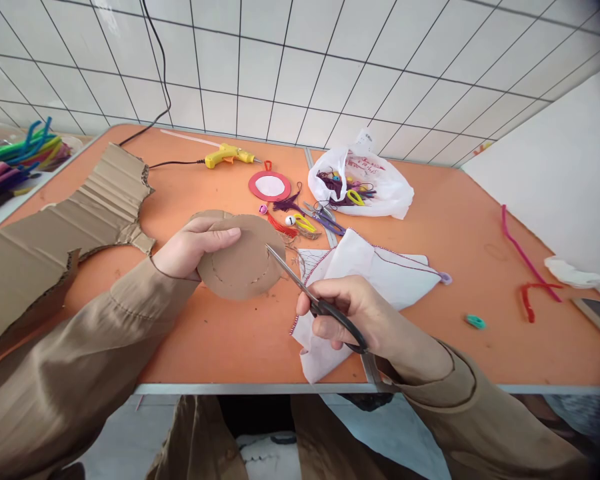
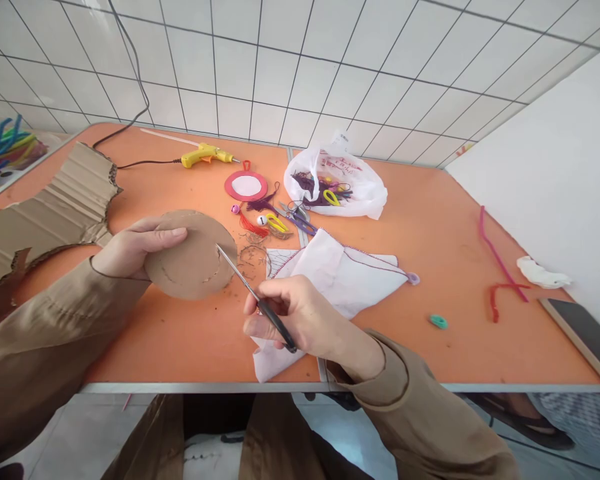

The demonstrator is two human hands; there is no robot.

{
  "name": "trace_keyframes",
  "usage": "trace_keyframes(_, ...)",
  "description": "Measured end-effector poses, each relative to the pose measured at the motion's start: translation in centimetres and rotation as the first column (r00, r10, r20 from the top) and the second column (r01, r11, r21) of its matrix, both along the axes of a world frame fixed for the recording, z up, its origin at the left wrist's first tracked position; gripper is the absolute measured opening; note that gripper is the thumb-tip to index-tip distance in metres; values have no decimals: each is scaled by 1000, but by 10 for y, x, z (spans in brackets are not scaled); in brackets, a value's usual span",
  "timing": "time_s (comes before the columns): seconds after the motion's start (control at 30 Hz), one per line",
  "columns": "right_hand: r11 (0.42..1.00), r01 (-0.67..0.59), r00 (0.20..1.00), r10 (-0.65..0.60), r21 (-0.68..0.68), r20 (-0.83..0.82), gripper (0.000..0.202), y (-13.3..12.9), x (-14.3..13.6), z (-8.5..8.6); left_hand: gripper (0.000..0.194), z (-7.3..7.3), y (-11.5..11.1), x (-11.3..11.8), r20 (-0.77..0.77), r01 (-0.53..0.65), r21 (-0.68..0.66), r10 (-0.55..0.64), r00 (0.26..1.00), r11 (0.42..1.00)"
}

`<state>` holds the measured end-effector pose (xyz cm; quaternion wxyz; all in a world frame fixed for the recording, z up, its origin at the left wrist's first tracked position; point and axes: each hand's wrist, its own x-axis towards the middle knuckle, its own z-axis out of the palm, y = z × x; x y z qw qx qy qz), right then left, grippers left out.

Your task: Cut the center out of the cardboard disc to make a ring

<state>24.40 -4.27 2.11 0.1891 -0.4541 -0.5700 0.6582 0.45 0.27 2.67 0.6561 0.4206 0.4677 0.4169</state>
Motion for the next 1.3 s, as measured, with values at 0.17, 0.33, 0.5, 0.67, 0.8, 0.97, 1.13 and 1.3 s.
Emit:
trace_keyframes(0.17, 998, 2, 1000, -2, 62, 7, 37, -1, -2, -4, 22, -2, 6, -3, -13, -78, -72, 77, 997, 994)
trace_keyframes(0.33, 997, -59, 994, 64, 58, -91, 43, -1, 1, -10, 21, 1, 10, -9, -27, -151, -63, 149, 988, 987)
trace_keyframes(0.5, 975, -165, 959, 193, 146, -209, 64, 0, 7, -14, 16, 5, 5, -6, -30, -90, -58, 88, 996, 994)
trace_keyframes(0.67, 981, -136, 964, 163, 139, -210, 57, 1, 9, -17, 24, 0, 8, -8, -19, -37, -38, 37, 999, 999)
trace_keyframes(0.8, 993, -100, 971, 112, 68, -211, 59, 2, 6, -19, 26, -3, 9, -9, 13, 19, -12, -19, 1000, 1000)
trace_keyframes(0.97, 996, -81, 974, 89, 50, -207, 56, 2, 5, -21, 23, 0, 6, -9, 67, 103, 9, -104, 992, 995)
trace_keyframes(1.13, 996, -65, 983, 73, 53, -168, 51, 1, 4, -20, 21, 1, 3, -7, 68, 113, -11, -112, 991, 994)
trace_keyframes(1.3, 997, -72, 993, 74, 26, -90, 47, 1, 3, -17, 22, 2, 0, -3, -19, 86, -12, -86, 996, 996)
